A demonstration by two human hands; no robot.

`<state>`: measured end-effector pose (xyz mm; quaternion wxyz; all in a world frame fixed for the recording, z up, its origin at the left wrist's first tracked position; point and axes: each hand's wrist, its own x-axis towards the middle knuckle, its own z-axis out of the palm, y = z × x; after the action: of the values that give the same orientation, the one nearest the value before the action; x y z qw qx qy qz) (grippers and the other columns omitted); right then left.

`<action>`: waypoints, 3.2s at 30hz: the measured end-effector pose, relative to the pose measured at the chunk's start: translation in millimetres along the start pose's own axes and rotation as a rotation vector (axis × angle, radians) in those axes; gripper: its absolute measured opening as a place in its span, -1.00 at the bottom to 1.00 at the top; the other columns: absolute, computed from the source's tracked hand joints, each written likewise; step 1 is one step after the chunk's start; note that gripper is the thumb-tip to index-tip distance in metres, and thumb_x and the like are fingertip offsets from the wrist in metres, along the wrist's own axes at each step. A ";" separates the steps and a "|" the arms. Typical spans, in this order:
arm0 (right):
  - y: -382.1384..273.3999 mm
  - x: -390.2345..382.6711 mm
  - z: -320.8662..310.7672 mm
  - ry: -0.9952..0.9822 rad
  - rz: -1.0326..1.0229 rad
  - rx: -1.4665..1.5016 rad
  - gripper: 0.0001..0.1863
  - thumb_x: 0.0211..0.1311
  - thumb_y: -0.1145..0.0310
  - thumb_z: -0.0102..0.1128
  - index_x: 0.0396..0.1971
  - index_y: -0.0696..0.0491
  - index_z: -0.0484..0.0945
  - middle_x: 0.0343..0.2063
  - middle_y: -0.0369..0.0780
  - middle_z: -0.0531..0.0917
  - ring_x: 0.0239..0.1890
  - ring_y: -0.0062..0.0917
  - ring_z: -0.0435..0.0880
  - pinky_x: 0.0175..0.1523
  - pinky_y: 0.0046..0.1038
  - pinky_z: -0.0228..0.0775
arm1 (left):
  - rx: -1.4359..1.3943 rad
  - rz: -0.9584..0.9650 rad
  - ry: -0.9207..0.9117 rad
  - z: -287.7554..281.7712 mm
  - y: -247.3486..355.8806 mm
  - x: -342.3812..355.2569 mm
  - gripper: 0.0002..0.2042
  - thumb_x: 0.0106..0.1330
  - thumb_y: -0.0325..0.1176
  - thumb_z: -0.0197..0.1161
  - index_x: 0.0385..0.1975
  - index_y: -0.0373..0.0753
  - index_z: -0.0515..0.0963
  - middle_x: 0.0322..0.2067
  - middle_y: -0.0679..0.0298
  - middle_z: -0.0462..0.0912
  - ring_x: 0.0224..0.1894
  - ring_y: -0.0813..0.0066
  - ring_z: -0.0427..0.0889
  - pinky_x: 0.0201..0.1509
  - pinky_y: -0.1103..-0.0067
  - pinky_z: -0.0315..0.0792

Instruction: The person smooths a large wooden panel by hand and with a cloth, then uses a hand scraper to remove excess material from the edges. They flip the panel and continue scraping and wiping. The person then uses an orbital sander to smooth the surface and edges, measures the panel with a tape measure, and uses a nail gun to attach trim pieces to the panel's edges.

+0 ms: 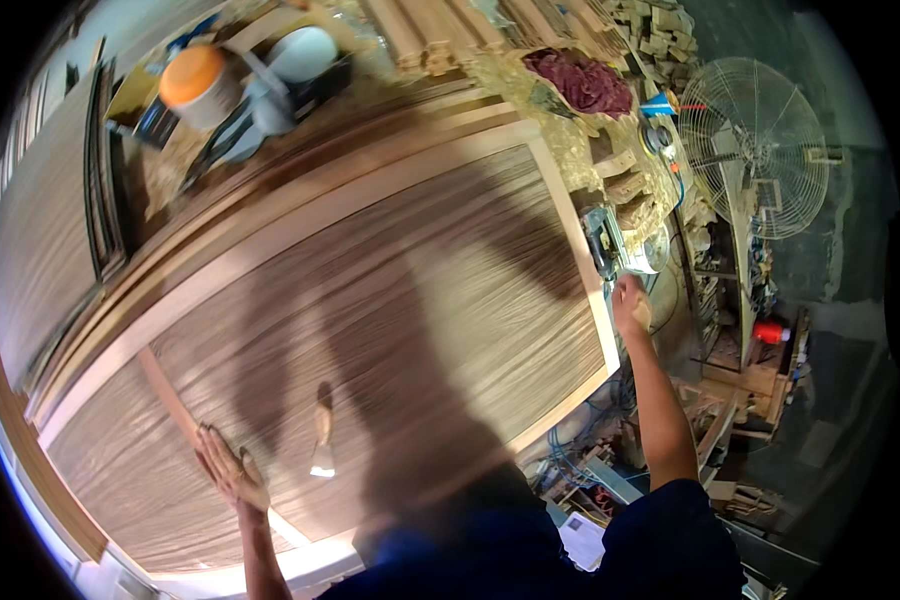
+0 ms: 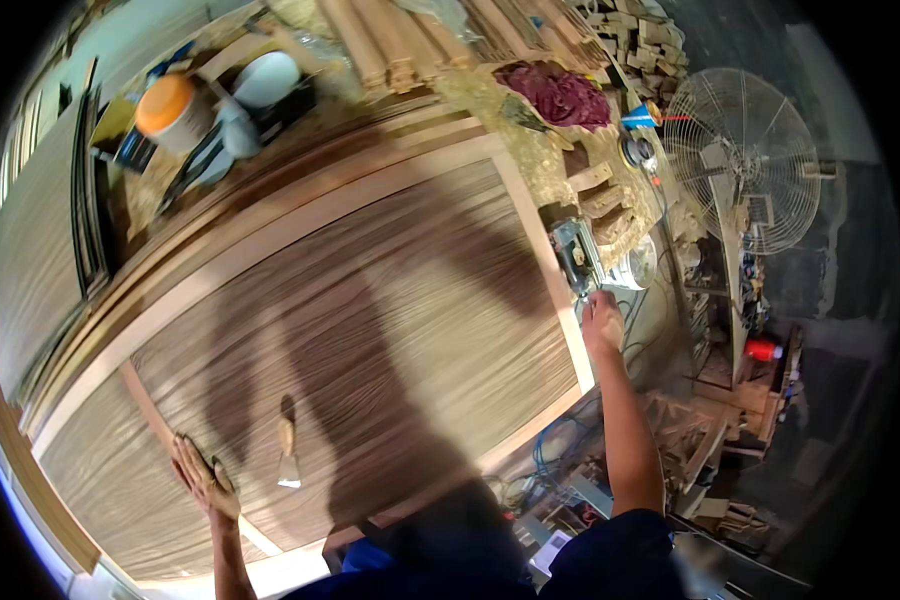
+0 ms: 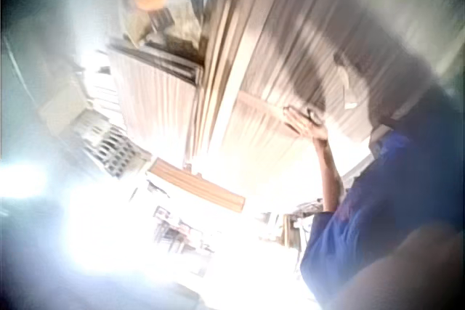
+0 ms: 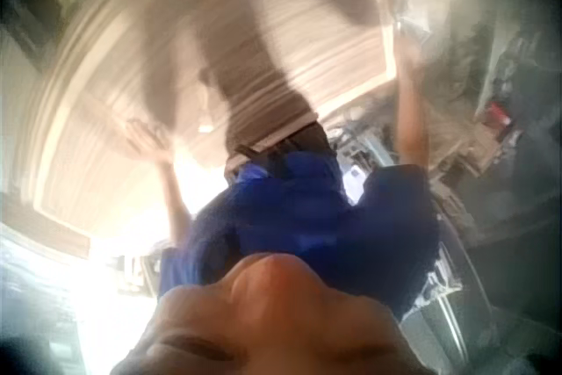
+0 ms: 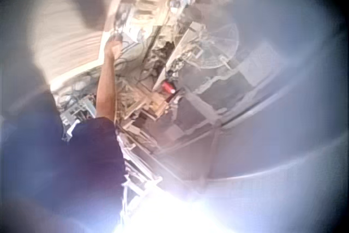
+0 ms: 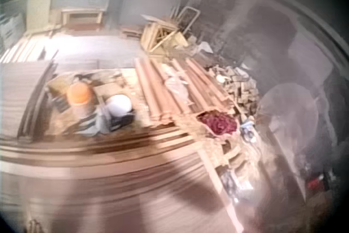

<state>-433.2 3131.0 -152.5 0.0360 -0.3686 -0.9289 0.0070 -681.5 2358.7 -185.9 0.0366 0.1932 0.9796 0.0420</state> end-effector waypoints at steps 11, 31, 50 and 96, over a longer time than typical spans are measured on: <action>-0.7 59.0 30.2 -0.195 -0.098 0.191 -0.53 0.03 0.47 0.34 0.02 0.11 0.54 -0.08 -0.07 0.61 0.04 -0.10 0.60 0.15 -0.10 0.43 | 0.250 -0.352 -0.566 -48.5 31.9 24.3 -0.21 0.60 -0.01 -0.01 0.66 -0.24 -0.16 0.67 0.12 -0.11 0.69 0.13 -0.14 0.71 0.15 -0.23; -336.1 -77.7 -140.6 -0.735 0.295 1.118 -0.52 0.20 0.50 0.30 0.16 0.17 0.57 -0.34 -0.37 0.53 -0.48 -0.75 0.48 -0.41 -0.61 0.35 | -0.141 -0.215 -0.119 -20.6 9.7 0.2 -0.14 0.49 0.02 0.17 0.61 -0.36 -0.02 0.61 -0.10 -0.01 0.68 0.01 -0.12 0.73 0.10 -0.22; -753.6 -146.9 -30.7 -0.714 0.042 0.977 -0.60 0.24 0.56 0.27 0.10 0.20 0.63 -0.44 -0.41 0.49 -0.48 -0.74 0.49 -0.34 -0.61 0.39 | -0.305 -0.212 -0.059 6.0 -13.7 -10.3 -0.17 0.24 0.14 0.36 0.49 -0.16 0.39 0.58 0.26 0.23 0.64 0.17 0.11 0.64 0.00 -0.02; -589.2 -220.0 -85.5 -0.722 -0.044 0.842 -0.73 0.25 0.57 0.25 -0.04 0.20 0.65 -0.47 -0.41 0.55 -0.46 -0.76 0.48 -0.27 -0.62 0.40 | -0.299 -0.184 -0.149 -4.3 -13.6 -6.6 -0.17 0.42 0.09 0.23 0.57 -0.28 0.19 0.61 0.07 0.10 0.68 0.09 -0.05 0.70 0.01 -0.24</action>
<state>-670.5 2550.1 -57.5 -0.1405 -0.2771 -0.8067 0.5028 -680.8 2343.4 -182.5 0.1412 0.0979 0.9705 0.1694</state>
